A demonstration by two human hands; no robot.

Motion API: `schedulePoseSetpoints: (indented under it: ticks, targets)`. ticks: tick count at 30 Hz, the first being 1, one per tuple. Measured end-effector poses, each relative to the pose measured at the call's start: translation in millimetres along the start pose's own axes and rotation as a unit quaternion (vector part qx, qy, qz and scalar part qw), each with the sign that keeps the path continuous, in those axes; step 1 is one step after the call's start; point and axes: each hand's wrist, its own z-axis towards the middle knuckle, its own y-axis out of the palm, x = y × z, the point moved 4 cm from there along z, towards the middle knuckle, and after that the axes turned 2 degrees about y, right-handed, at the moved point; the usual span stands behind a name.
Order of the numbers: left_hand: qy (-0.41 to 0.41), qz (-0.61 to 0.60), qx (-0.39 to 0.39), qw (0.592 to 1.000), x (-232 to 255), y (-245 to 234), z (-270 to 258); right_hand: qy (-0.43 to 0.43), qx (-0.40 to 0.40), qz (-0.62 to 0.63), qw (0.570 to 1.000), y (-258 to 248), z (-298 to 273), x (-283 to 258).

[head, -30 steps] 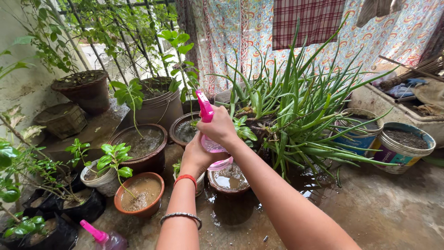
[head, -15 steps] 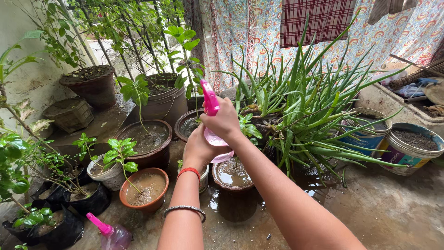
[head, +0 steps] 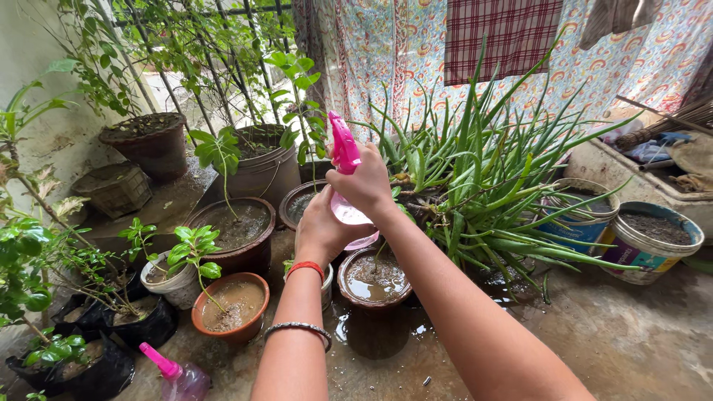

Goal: The person sprays water on various potted plants on a balcony using a pink spray bottle, targeting the leaves and soil of multiple plants including aloe vera and several smaller leafy plants in plastic bags and pots.

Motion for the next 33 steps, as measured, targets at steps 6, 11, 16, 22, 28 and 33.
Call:
schedulePoseSetpoints:
  ticks: [6,11,16,22,28,33]
  targets:
    - [0.008,0.011,0.007,1.0,8.5,-4.9,-1.9,-0.028,0.021,-0.007,0.999,-10.1,1.8,-11.6]
    - [0.01,0.008,-0.003,1.0,11.5,-6.2,-4.3,-0.003,0.007,-0.027,1.0,-9.5,1.4,-12.3]
    - [0.004,0.011,-0.01,1.0,11.1,-3.0,-4.1,0.02,-0.001,-0.045,0.999,-11.7,1.7,-9.2]
    - [0.016,-0.011,-0.015,1.0,3.6,1.9,-2.8,0.01,-0.019,-0.035,0.999,-4.4,0.3,-0.8]
    - [0.026,-0.025,-0.012,0.999,-19.2,20.7,5.4,0.009,-0.023,-0.022,0.999,5.0,-3.9,17.0]
    - [0.028,-0.07,-0.03,0.997,-37.4,44.6,11.5,0.012,-0.05,-0.022,0.998,13.2,-11.1,33.8]
